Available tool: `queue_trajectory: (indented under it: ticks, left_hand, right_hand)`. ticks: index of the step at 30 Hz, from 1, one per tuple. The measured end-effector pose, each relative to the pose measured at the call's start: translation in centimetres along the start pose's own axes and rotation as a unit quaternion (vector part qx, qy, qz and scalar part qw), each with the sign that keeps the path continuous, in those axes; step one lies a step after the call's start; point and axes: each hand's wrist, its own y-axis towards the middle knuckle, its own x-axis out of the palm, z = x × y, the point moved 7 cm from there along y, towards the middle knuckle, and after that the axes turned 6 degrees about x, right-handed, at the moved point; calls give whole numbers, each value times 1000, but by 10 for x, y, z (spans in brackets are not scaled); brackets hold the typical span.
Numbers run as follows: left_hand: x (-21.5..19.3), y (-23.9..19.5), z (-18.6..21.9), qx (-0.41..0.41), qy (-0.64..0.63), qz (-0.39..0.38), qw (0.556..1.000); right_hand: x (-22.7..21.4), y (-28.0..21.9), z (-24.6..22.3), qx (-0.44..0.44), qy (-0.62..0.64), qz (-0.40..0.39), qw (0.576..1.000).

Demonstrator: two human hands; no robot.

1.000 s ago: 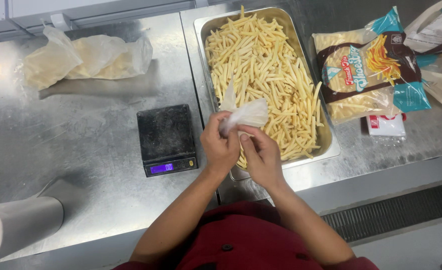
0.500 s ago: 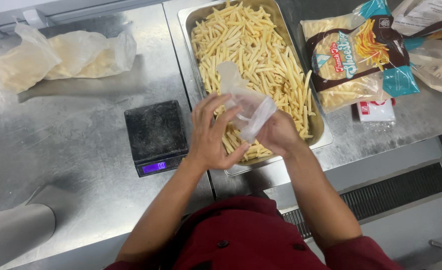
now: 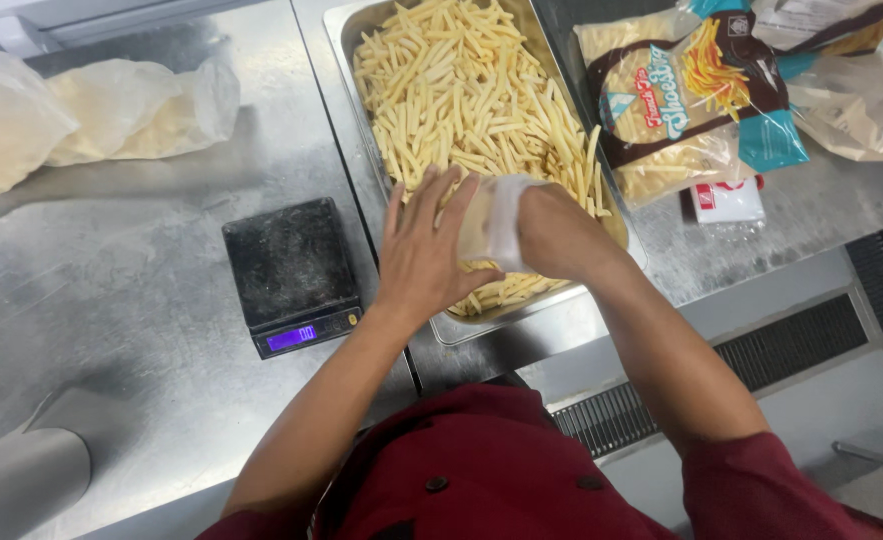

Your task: The person fills clear plastic bags with french fries from a metal bin, places each bag on a digital scale to weigh them, and tears off new plastic bags from a roll.

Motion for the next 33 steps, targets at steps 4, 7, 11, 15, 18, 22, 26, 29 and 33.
queue_trajectory:
  ticks: [4,7,11,15,18,22,26,29,33]
  left_hand:
    - [36,2,-24,-222,-210,-46,951]
    - [39,-12,-39,-219,-335,-1,916]
    - [53,-31,-50,-226,-527,4,819]
    - [58,-32,-51,-176,-544,17,820]
    - [66,-35,-52,-178,-565,4,805]
    - [75,-35,-53,-194,-565,-20,802]
    - [73,-28,-53,-168,-552,-21,816]
    - [68,-23,-49,-143,-557,-1,818]
    - [71,-15,-51,-173,-566,-6,806]
  right_hand:
    - [-45,-16,0,-122,184,71,973]
    - [-74,-18,86,41,230,215,948]
    - [-19,19,178,161,26,184,969]
    - [31,26,193,216,-28,185,958]
    - [44,29,178,226,-69,179,955]
    - [46,35,167,263,-36,168,949]
    - [46,36,169,258,-3,139,956]
    - [48,35,171,238,-25,120,964]
    - [37,26,174,179,-34,151,972]
